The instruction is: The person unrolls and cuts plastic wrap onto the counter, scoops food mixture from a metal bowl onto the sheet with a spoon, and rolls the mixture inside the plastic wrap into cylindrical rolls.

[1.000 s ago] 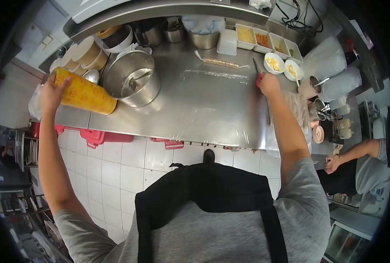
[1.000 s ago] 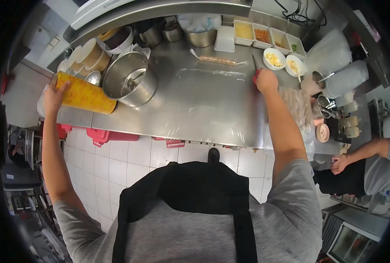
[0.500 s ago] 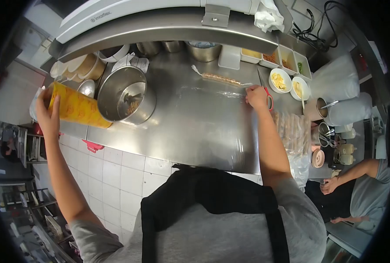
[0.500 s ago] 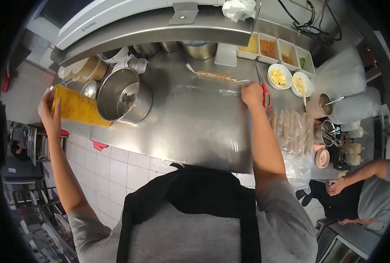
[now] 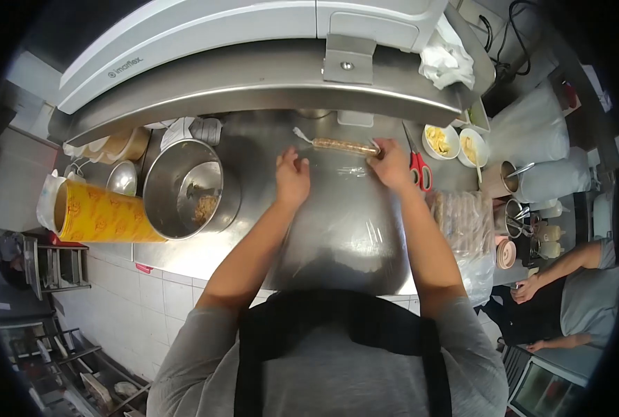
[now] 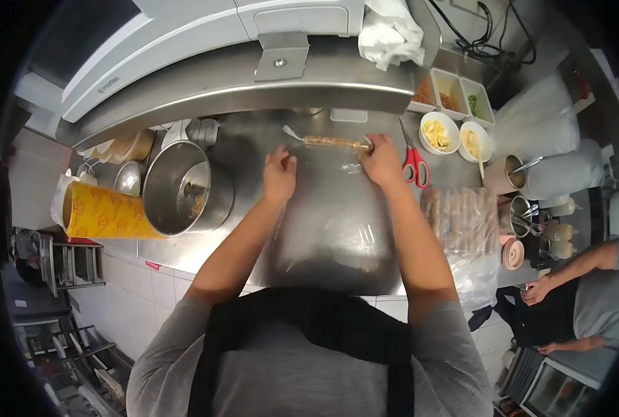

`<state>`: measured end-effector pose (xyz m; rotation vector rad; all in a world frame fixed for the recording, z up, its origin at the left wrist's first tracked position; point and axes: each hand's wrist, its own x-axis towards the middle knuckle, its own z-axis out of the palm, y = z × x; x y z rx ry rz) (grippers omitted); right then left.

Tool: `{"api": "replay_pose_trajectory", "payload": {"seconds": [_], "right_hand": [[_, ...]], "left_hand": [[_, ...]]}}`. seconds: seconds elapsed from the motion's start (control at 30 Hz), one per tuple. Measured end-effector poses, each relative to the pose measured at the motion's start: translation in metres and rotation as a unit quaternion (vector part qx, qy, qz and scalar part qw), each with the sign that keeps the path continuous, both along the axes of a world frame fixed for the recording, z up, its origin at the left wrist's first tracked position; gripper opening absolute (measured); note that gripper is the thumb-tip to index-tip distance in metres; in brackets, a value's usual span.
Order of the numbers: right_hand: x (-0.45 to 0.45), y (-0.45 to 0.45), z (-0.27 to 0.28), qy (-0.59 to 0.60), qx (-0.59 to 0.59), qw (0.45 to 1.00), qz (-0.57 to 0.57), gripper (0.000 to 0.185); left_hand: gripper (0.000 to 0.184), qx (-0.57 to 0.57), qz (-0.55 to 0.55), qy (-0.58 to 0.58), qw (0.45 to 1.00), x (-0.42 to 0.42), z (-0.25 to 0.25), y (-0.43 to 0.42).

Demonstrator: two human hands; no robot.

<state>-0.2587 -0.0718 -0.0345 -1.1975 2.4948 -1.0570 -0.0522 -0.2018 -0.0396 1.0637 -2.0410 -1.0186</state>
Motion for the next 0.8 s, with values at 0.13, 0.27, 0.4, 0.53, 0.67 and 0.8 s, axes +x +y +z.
{"api": "replay_pose_trajectory", "payload": {"seconds": [0.13, 0.27, 0.4, 0.53, 0.67, 0.8], "right_hand": [[0.018, 0.001, 0.008, 0.077, -0.017, 0.997, 0.022, 0.042], [0.008, -0.001, -0.012, 0.175, -0.094, 0.977, 0.082, 0.037], [0.005, -0.001, -0.013, 0.174, -0.136, 0.97, 0.105, 0.032], [0.002, -0.004, -0.015, 0.176, -0.146, 0.968, 0.106, 0.03], [-0.005, -0.006, -0.017, 0.157, -0.144, 0.97, 0.119, 0.029], [-0.009, -0.006, -0.013, 0.14, -0.127, 0.973, 0.136, 0.027]], "left_hand": [[0.038, -0.102, -0.037, 0.018, 0.994, -0.028, -0.016, -0.032], [0.037, -0.255, -0.156, -0.047, 0.953, -0.037, -0.017, -0.03], [0.03, -0.234, -0.181, -0.068, 0.953, -0.041, -0.003, -0.029], [0.021, -0.245, -0.176, -0.005, 0.953, -0.048, 0.002, -0.049], [0.017, -0.048, -0.179, -0.062, 0.981, -0.054, 0.017, -0.065], [0.014, -0.195, -0.174, -0.092, 0.961, -0.068, 0.009, -0.081]]}}
